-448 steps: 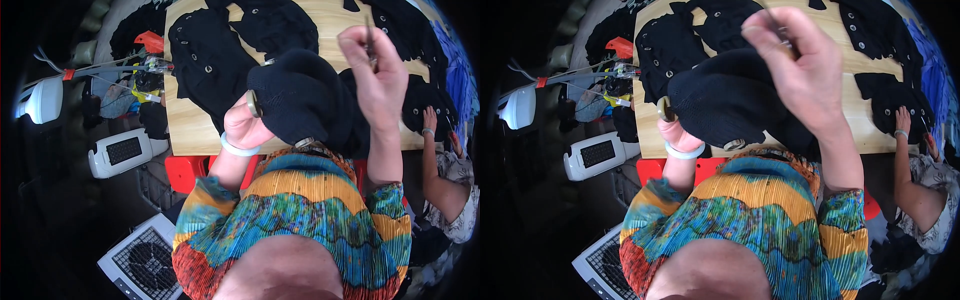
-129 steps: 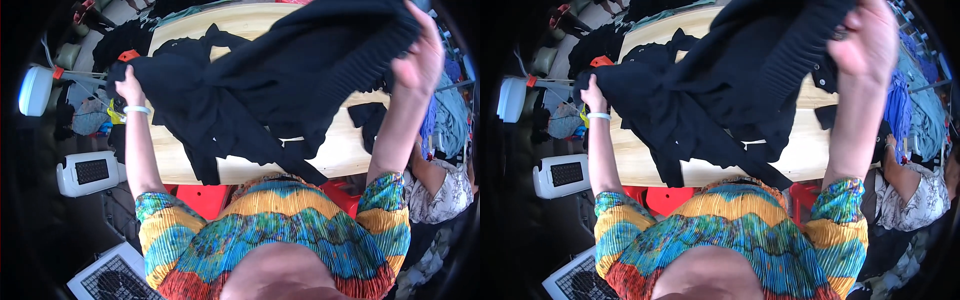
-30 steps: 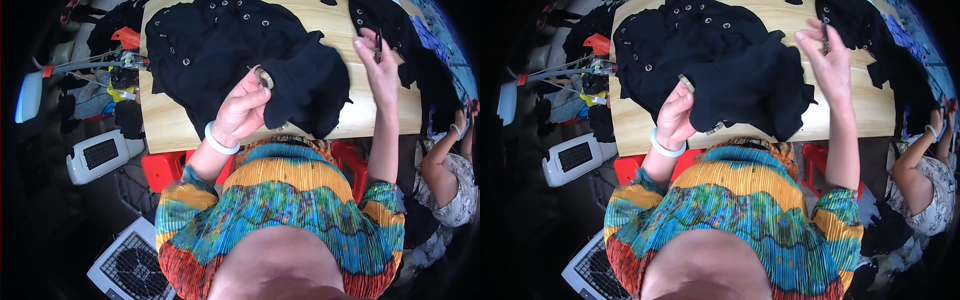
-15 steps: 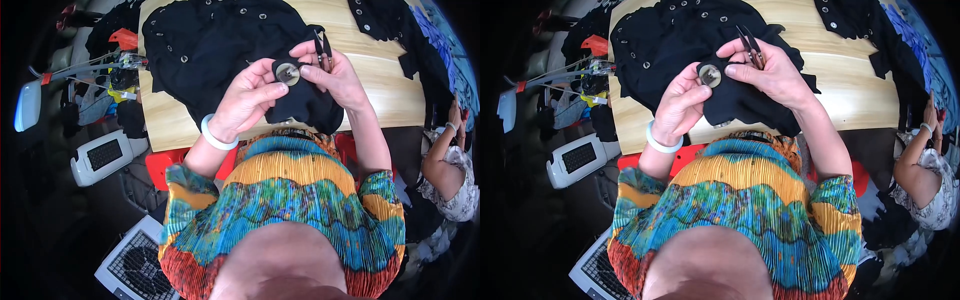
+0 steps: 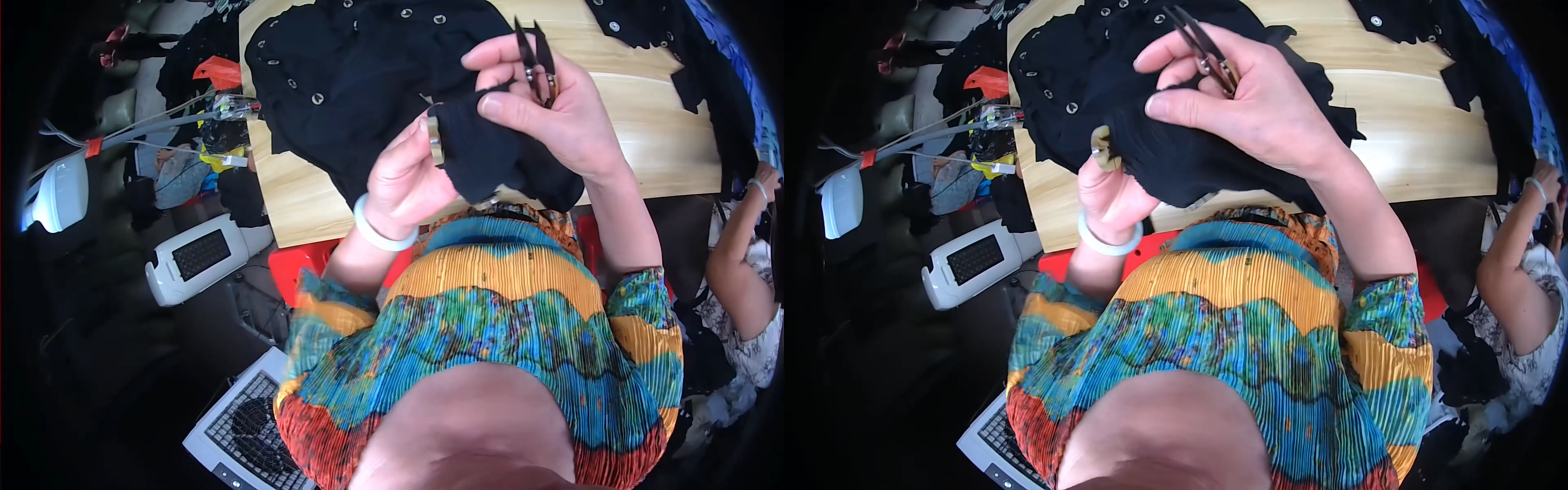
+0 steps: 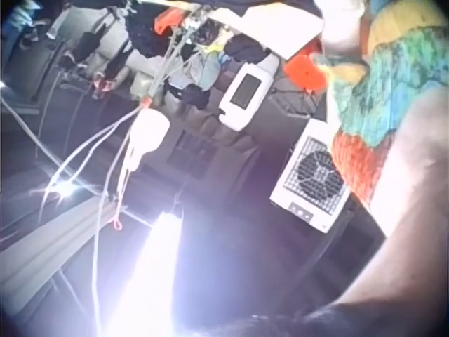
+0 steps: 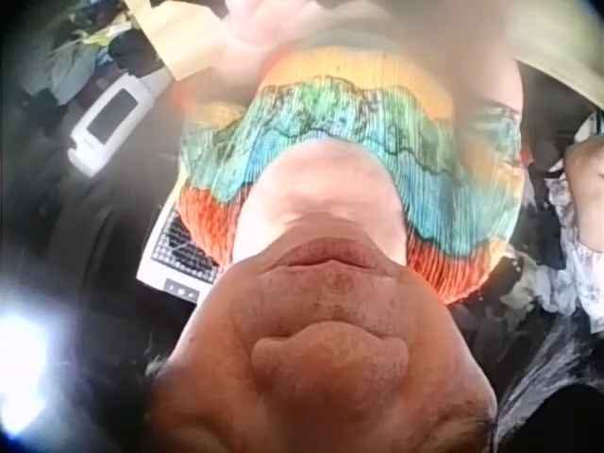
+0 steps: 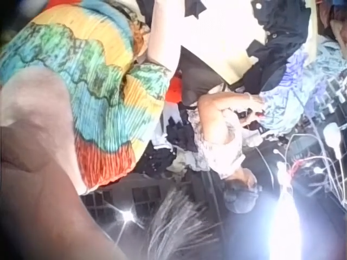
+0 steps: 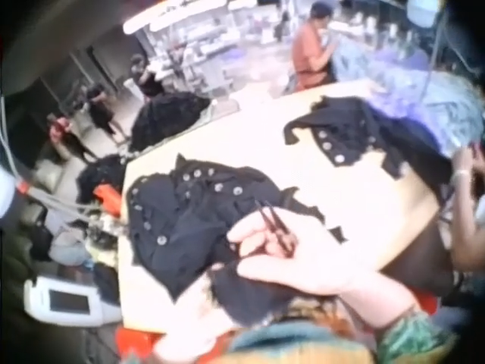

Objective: Using small thread snips to trim excess threads and finish details on black garment pieces.

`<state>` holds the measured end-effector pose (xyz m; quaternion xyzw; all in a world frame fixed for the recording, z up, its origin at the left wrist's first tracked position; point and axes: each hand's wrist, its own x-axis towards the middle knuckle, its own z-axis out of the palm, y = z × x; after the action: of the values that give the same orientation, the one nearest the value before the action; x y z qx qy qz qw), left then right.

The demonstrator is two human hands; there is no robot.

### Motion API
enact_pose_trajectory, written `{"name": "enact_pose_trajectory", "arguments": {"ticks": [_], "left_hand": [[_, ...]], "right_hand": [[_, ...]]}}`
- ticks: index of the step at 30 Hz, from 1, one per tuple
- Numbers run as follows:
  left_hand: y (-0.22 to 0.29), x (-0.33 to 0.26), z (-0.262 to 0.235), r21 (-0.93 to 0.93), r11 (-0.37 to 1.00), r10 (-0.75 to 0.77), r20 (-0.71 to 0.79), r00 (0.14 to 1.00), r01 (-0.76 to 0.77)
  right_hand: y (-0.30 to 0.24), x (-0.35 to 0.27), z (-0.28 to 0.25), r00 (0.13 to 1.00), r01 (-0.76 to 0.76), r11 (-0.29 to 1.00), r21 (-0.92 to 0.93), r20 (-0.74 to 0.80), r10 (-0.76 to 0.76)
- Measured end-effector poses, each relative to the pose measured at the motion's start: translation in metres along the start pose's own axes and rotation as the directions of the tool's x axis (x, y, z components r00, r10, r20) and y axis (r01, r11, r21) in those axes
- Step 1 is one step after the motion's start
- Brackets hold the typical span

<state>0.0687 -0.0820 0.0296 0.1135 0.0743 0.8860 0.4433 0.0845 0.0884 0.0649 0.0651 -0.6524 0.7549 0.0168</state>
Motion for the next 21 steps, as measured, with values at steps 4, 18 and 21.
{"name": "enact_pose_trajectory", "arguments": {"ticks": [4,18,21], "left_hand": [[-0.009,0.004,-0.003,-0.190,0.982,0.029,0.085,0.996,-0.013],[-0.006,0.003,-0.001,-0.160,0.987,0.002,-0.166,0.986,-0.029],[0.006,0.008,-0.009,-0.162,0.985,0.020,-0.257,0.966,-0.064]], "right_hand": [[-0.004,-0.004,-0.004,0.997,0.015,0.996,-0.082,-0.080,-0.022],[0.013,-0.007,-0.012,0.978,0.194,0.950,-0.243,0.122,-0.169],[0.017,-0.008,-0.013,0.985,0.008,0.971,-0.240,0.167,0.033]]}}
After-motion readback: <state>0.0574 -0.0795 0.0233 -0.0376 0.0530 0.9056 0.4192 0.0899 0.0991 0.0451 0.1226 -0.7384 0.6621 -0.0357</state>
